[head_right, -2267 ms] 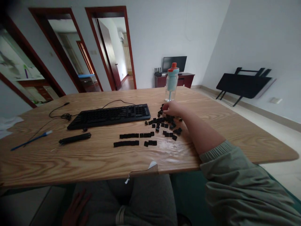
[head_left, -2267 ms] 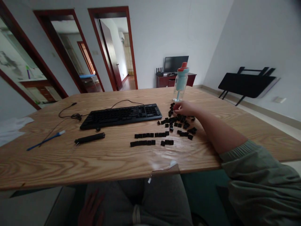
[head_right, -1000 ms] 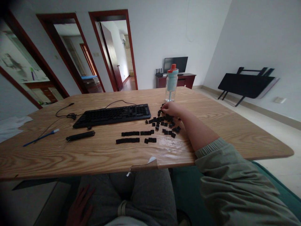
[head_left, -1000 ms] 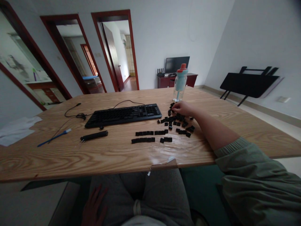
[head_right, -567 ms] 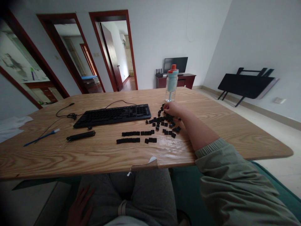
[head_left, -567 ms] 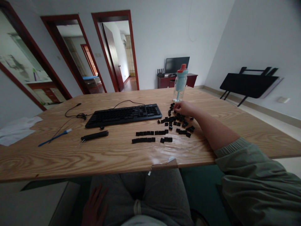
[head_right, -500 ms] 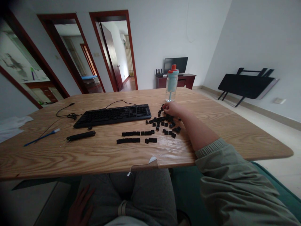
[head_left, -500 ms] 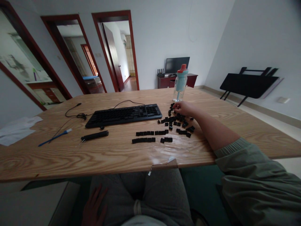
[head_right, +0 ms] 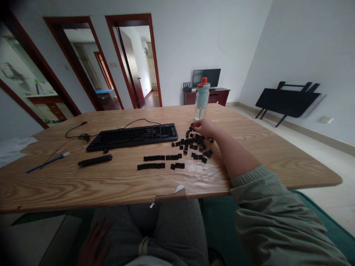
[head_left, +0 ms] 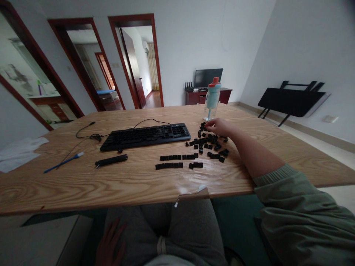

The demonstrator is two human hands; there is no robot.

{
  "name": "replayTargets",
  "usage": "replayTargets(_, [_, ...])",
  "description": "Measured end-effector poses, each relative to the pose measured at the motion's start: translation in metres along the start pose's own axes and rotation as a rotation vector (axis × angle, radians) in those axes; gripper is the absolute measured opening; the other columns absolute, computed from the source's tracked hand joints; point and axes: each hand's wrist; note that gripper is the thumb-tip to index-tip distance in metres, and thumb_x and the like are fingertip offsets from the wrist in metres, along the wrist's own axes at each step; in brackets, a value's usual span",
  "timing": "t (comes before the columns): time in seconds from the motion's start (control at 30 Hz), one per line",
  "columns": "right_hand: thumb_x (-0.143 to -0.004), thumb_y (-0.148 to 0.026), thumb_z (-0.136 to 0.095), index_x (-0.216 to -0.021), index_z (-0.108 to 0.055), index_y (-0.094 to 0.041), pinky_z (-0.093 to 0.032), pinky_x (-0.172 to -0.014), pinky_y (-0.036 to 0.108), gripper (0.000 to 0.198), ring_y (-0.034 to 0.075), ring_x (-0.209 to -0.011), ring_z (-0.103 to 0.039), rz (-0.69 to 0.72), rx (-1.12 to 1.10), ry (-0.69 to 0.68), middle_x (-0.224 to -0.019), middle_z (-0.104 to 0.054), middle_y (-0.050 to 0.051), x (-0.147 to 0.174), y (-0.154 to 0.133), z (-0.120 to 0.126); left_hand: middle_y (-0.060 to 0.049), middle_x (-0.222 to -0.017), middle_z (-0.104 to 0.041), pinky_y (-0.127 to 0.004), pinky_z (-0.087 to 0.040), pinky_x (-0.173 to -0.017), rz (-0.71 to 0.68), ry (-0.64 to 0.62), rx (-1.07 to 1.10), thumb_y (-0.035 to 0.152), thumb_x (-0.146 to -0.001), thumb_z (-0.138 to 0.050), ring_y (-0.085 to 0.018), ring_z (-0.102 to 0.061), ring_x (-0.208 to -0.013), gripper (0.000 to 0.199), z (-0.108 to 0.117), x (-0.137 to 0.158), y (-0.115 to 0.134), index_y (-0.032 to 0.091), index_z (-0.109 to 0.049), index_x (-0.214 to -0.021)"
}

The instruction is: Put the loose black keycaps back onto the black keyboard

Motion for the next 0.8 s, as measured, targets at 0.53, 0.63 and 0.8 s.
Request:
replayTargets(0.53, [-0.084, -0.03, -0.071, -0.097, -0.077, -0.02, -0.051, -0.067, 0.025, 0.018, 0.016, -0.068, -0.065, -0.099, -0.059, -0.127, -0.082, -0.075, 0.004, -0.003, 0.02, -0.004, -0.006, -0.148, -0.054, -0.054, -0.051, -0.104, -0.004, -0.01, -0.002, 0.036, -0.089, -0.053, -0.03, -0.052, -0.134, 0.044, 0.001, -0.001, -0.001, 0.03, -0.063, -0.132])
replayTargets(0.63, [-0.087, -0.029, -0.066, -0.104, -0.077, -0.02, -0.051, -0.066, 0.025, 0.022, 0.016, -0.063, -0.064, -0.098, -0.067, -0.107, -0.079, -0.075, 0.003, -0.004, 0.021, -0.004, -0.007, -0.148, -0.053, -0.056, -0.05, -0.104, -0.001, -0.012, -0.001, 0.037, -0.089, -0.053, -0.031, -0.052, -0.134, 0.044, -0.001, 0.0, -0.004, 0.029, -0.063, -0.132])
replayTargets(0.8, [-0.087, -0.023, -0.061, -0.109, -0.077, -0.019, -0.05, -0.067, 0.024, 0.027, 0.017, -0.072, -0.067, -0.079, -0.045, -0.053, -0.09, -0.077, 0.004, -0.006, 0.024, -0.002, -0.006, -0.148, -0.054, -0.055, -0.05, -0.105, 0.029, -0.007, 0.019, 0.038, -0.089, -0.053, -0.03, -0.051, -0.135, 0.045, 0.0, 0.0, -0.001, 0.03, -0.063, -0.131])
Point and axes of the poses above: each hand's wrist, its own x-axis away from the middle knuckle, its own z-axis out of the back of the hand, y = z × x
